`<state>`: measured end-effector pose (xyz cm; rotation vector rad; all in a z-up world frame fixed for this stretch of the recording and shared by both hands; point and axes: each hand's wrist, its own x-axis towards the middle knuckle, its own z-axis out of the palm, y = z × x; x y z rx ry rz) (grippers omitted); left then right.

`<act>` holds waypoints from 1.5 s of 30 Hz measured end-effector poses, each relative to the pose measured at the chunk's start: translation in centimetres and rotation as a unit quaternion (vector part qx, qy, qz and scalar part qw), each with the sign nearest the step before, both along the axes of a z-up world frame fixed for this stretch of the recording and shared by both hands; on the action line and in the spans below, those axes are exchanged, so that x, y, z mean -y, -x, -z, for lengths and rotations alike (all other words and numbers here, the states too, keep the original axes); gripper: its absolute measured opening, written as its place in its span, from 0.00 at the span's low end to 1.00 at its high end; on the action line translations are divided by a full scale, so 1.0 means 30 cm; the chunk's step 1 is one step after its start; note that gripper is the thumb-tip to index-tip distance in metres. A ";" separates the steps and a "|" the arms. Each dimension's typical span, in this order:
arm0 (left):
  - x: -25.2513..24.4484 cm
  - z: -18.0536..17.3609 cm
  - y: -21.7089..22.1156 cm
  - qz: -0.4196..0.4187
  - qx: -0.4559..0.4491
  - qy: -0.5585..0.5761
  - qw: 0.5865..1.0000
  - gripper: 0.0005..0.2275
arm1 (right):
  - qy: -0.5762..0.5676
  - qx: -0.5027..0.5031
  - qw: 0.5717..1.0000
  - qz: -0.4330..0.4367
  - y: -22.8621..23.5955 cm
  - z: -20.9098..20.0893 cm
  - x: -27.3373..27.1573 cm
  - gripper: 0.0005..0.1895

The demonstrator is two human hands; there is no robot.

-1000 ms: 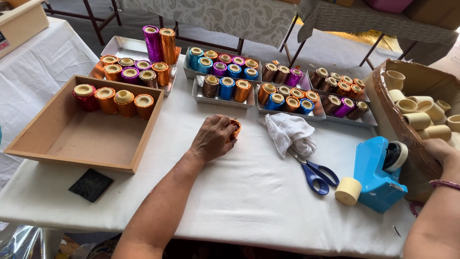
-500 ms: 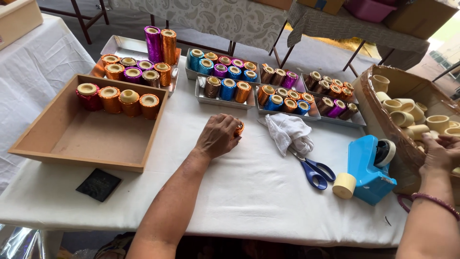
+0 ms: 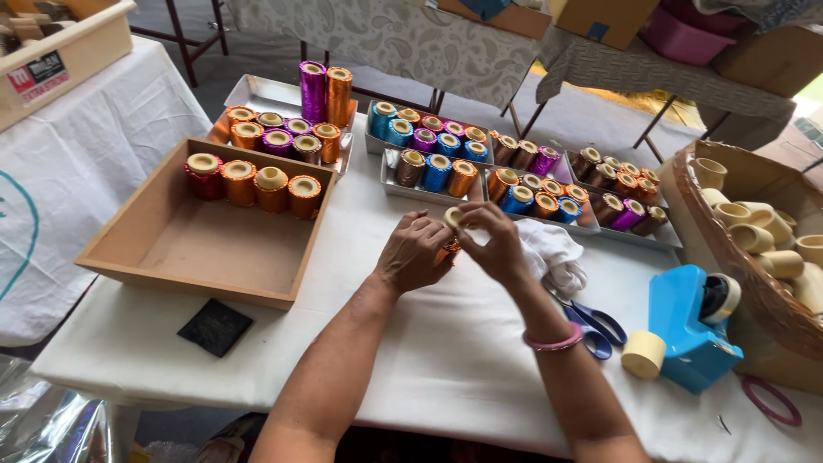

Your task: The recorder is wrapping cardboard or plastic cylinders in shiny decorative foil to create jewelry or ornaments.

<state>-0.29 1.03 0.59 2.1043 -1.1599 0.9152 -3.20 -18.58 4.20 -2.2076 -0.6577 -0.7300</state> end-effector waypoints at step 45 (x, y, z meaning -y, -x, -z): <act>0.024 -0.014 0.011 -0.066 -0.024 -0.052 0.996 0.10 | 0.131 0.118 0.979 0.103 0.041 0.116 0.009 0.04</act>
